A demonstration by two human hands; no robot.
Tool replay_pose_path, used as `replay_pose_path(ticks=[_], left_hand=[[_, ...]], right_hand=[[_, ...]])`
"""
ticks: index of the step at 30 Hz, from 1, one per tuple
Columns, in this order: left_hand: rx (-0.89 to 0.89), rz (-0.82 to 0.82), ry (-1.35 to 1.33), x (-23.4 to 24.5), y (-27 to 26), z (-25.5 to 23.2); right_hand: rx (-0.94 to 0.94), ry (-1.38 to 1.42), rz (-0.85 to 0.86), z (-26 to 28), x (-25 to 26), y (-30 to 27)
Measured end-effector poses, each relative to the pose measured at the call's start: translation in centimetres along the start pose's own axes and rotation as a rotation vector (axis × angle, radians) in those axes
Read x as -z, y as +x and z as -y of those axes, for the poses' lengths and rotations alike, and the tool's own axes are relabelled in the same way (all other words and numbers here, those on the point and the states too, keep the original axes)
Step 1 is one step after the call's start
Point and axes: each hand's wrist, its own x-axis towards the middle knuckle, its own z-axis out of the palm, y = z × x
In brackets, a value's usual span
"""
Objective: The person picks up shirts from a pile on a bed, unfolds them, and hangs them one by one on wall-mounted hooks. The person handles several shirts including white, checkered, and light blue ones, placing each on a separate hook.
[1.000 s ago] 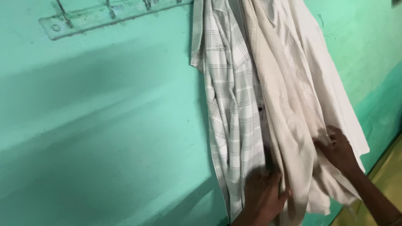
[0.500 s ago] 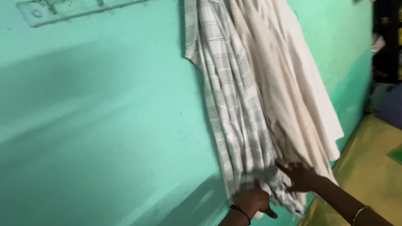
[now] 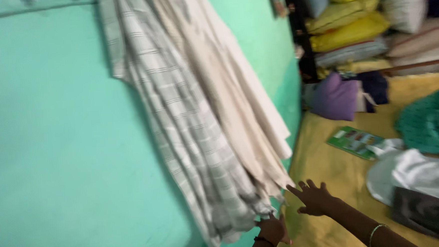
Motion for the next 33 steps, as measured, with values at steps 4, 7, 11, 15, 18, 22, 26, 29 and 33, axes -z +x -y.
replay_pose_path(ticks=[4, 7, 11, 15, 18, 22, 26, 29, 33], left_hand=[[-0.038, -0.542, 0.023, 2.4, 1.8, -5.2], [-0.051, -0.561, -0.052, 6.9, 1.5, -10.3], [-0.131, -0.498, -0.111, 11.1, -0.2, -16.9], [-0.193, -0.541, -0.123, 12.8, -0.8, -23.0], [-0.205, -0.520, -0.161, 12.6, -0.4, -27.7], [-0.214, -0.475, -0.194, 12.0, 0.3, -34.3], [-0.236, -0.353, -0.297, 11.3, 0.0, -40.4], [-0.283, -0.389, -0.275, 11.0, -0.1, -44.4], [-0.325, -0.272, -0.276, 10.0, -0.1, -48.6]], right_hand=[[-0.159, -0.077, -0.122, -2.5, -0.6, -4.5], [-0.266, -0.028, -0.161, -4.6, -1.0, -8.4], [-0.360, 0.064, -0.198, -8.5, -1.8, -13.0], [-0.436, 0.145, -0.171, -12.1, -3.3, -17.3], [-0.447, 0.188, -0.205, -15.0, -5.2, -21.0], [-0.504, 0.155, -0.178, -19.3, -7.4, -25.1], [-0.560, 0.229, -0.212, -23.3, -10.2, -28.8], [-0.609, 0.218, -0.216, -25.4, -12.3, -31.5], [-0.676, 0.228, -0.262, -27.9, -14.5, -33.6]])
